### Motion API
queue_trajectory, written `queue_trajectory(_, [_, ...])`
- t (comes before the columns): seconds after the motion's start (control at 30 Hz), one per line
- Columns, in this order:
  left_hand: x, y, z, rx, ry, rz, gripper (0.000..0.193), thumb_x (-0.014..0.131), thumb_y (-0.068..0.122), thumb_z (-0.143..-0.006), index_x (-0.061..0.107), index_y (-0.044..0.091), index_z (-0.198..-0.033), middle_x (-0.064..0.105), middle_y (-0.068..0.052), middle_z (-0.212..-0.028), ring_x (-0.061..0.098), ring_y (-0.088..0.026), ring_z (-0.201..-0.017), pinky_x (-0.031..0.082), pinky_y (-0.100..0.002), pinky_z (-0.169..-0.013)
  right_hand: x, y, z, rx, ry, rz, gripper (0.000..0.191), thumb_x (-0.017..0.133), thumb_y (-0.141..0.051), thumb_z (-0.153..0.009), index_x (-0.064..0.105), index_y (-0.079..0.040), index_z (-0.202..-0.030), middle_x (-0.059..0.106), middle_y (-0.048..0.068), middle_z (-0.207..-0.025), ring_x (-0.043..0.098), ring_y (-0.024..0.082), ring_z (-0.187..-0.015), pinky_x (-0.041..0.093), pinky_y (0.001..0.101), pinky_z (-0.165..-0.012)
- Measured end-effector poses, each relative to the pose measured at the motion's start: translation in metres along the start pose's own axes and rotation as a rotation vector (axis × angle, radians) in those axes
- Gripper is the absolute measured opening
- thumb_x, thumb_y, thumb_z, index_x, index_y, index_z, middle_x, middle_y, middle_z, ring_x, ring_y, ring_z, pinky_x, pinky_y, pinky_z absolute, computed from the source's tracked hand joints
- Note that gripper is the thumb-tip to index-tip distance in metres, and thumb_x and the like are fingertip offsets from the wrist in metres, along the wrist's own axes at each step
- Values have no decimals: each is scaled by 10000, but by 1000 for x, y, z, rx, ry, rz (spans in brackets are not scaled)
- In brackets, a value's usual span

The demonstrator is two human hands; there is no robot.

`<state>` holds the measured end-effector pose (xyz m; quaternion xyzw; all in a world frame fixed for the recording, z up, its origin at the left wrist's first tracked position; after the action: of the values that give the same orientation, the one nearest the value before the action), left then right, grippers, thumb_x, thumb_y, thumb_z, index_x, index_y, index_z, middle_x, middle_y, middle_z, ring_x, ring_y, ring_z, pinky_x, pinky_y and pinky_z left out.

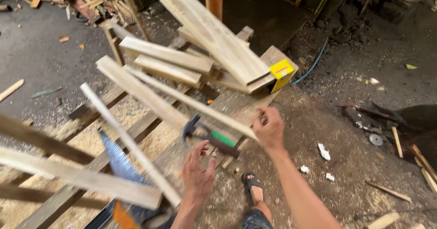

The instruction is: The person takes a hammer and nails from a toolbox on the ground, then hammers nails into thin wooden strips laid across a workbench. They use a tape measure and a square to mark and check a strip, run an electric planer along a strip, and continue hammering nails while holding the strips in place.

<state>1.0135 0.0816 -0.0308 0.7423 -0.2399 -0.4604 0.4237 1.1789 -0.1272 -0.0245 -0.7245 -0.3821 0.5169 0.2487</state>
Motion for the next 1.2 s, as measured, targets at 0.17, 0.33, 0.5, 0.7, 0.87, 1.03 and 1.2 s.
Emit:
queue_trajectory(0.17, [73,41,-61,-80,20,16,500,709,134,-847,589,132,-1332,683,-86,-1123,662,-234,-1053,525,-403,-891,-29,95,-133,-68,-59,197,531,743,-69,-781,616,-79,-1297,584,115,-1243,580,258,-1026,514,383,-879])
queue_trajectory(0.33, [141,84,-110,-92,7,-22,578,734,193,-840,549,123,-1383,652,-138,-1305,612,-308,-1225,451,-431,-1007,-19,159,-235,-273,-337,500,900,765,-55,-607,472,-84,-1457,447,115,-1500,397,342,-1377,317,569,-1082])
queue_trajectory(0.5, [174,96,-133,-1,62,-8,612,705,201,-859,515,110,-1434,610,-171,-1396,582,-365,-1302,449,-433,-1094,9,187,-264,-340,-610,857,903,834,-192,-623,507,-243,-1463,476,95,-1494,433,303,-1396,346,531,-1136])
queue_trajectory(0.7, [167,85,-128,-38,80,-34,661,699,204,-879,468,97,-1489,564,-172,-1474,524,-360,-1378,395,-464,-1168,-22,194,-247,-146,-550,612,604,880,-416,-678,693,-79,-1142,697,156,-1092,680,372,-1007,550,483,-874])
queue_trajectory(0.87, [134,78,-104,-14,212,-25,714,729,233,-816,481,132,-1479,579,-161,-1469,545,-350,-1377,419,-452,-1184,-75,166,-232,-53,-355,482,519,912,-349,-793,631,37,-996,713,186,-930,699,310,-773,575,464,-745])
queue_trajectory(1.03, [104,51,-56,76,266,-16,743,788,239,-731,515,110,-1410,614,-173,-1371,583,-369,-1294,448,-475,-1094,-68,74,-192,-292,-422,214,642,909,-404,-833,573,108,-1027,669,201,-881,683,267,-725,562,394,-607])
queue_trajectory(1.2, [44,-42,-9,-68,292,-425,343,772,280,-875,573,109,-1095,618,-93,-1069,608,-292,-1068,481,-469,-960,-17,-35,-100,-317,-568,230,633,906,-393,-720,614,54,-1058,671,176,-933,684,293,-815,565,410,-646])
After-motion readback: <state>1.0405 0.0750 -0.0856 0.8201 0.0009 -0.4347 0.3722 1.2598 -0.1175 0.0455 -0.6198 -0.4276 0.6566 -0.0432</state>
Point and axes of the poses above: each hand's wrist, its own z-axis away from the middle knuckle, its own x-axis out of the palm, y = z × x, the point moved 4 cm from there along -z, towards the middle knuckle
